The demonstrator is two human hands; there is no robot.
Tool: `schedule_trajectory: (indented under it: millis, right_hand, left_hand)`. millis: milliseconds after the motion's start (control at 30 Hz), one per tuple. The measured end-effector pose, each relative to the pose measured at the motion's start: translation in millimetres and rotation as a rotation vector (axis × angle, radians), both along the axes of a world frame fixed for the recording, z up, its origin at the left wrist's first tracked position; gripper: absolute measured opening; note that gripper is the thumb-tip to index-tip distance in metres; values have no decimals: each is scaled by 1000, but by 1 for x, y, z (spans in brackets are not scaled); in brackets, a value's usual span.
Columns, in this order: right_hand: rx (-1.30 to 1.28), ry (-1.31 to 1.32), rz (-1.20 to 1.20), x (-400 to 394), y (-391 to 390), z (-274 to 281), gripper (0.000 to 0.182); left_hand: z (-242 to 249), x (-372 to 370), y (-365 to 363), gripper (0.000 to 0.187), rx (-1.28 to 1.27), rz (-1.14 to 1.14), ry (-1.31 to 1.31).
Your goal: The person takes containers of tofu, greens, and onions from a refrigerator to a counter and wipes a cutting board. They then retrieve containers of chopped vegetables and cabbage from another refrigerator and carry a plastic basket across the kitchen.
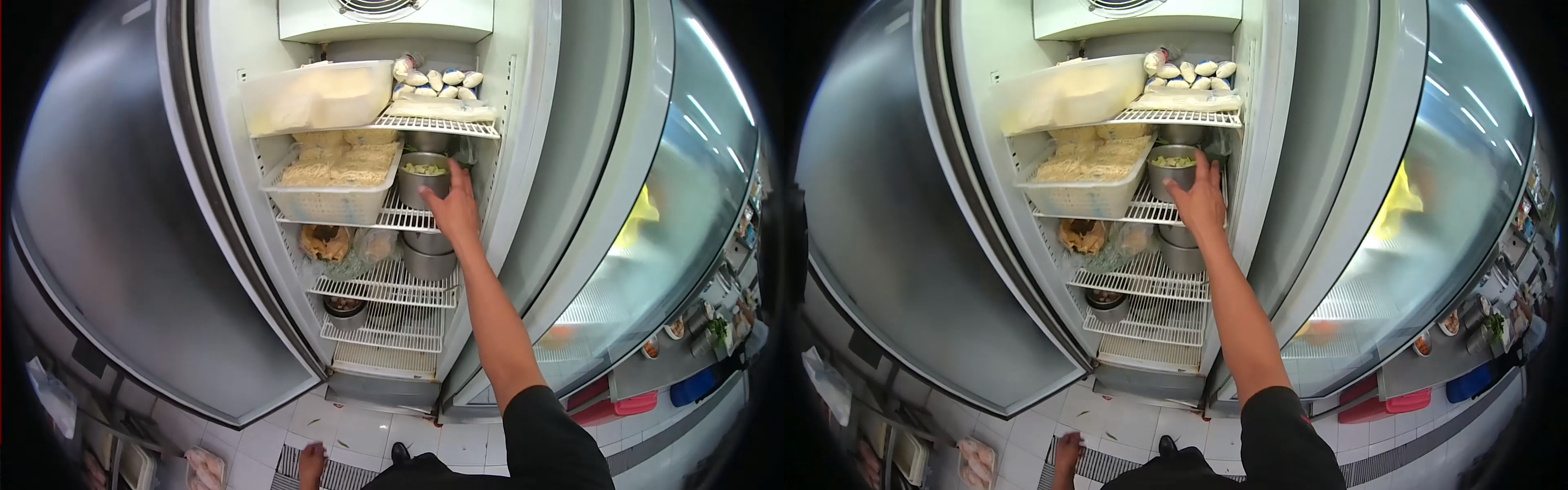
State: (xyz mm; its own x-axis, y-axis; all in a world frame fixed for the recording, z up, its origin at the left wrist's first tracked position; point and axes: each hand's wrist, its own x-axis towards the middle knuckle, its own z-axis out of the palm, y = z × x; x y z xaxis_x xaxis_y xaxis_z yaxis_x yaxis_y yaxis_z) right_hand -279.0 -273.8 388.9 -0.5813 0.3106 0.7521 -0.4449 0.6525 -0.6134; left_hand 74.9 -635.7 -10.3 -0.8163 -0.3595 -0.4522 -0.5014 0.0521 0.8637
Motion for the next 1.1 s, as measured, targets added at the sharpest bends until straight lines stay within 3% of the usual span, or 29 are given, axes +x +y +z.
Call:
schedule_trajectory:
  millis: [33, 133, 167, 300, 433, 567, 667, 700, 767, 833, 900, 967, 1000, 1067, 1100]
  right_hand:
    - [135, -81, -102, -15, 2, 0, 43]
    - [166, -142, -39, -3, 3, 12, 41]
    - [144, -121, -36, 0, 3, 11, 38]
    - [185, 111, -42, 28, 8, -2, 38]
    - [108, 58, -3, 43, 15, -8, 37]
    - [58, -52, 73, 62, 8, 0, 41]
    - [77, -102, 67, 95, 8, 7, 40]
    - [27, -104, 85, 103, 16, 3, 37]
    - [16, -109, 108, 131, 26, -2, 36]
    - [-12, -117, 132, 157, 30, -18, 35]
    - [-71, -185, 255, 183, 31, -41, 37]
    - [-104, -216, 241, 208, 28, -71, 36]
    - [-130, -252, 241, 220, 28, -86, 35]
    - [-180, -307, 220, 246, 28, -115, 34]
    - [-221, -366, 212, 257, 28, -128, 34]
  left_hand:
    - [37, -31, 15, 25, 27, 0, 81]
    - [116, -110, 46, 28, -47, -147, 271]
    - [130, -135, 49, 27, -162, -215, 417]
    - [261, -206, 92, 23, -294, -318, 854]
    - [345, -253, 136, 21, -289, -413, 1007]
    - [403, -277, 186, 19, -303, -493, 1215]
    - [440, -312, 214, 23, -351, -516, 1228]
    - [448, -329, 222, 25, -387, -515, 1217]
    - [468, -351, 240, 32, -111, -544, 941]
    - [465, -388, 270, 34, -531, -516, 1099]
    - [473, -416, 298, 36, -1000, -292, 1171]
    - [506, -432, 309, 39, -984, -427, 750]
    - [491, -466, 307, 43, -1042, -328, 1148]
    - [483, -523, 306, 50, -1164, -239, 1304]
    - [488, -511, 309, 50, -1167, -255, 1312]
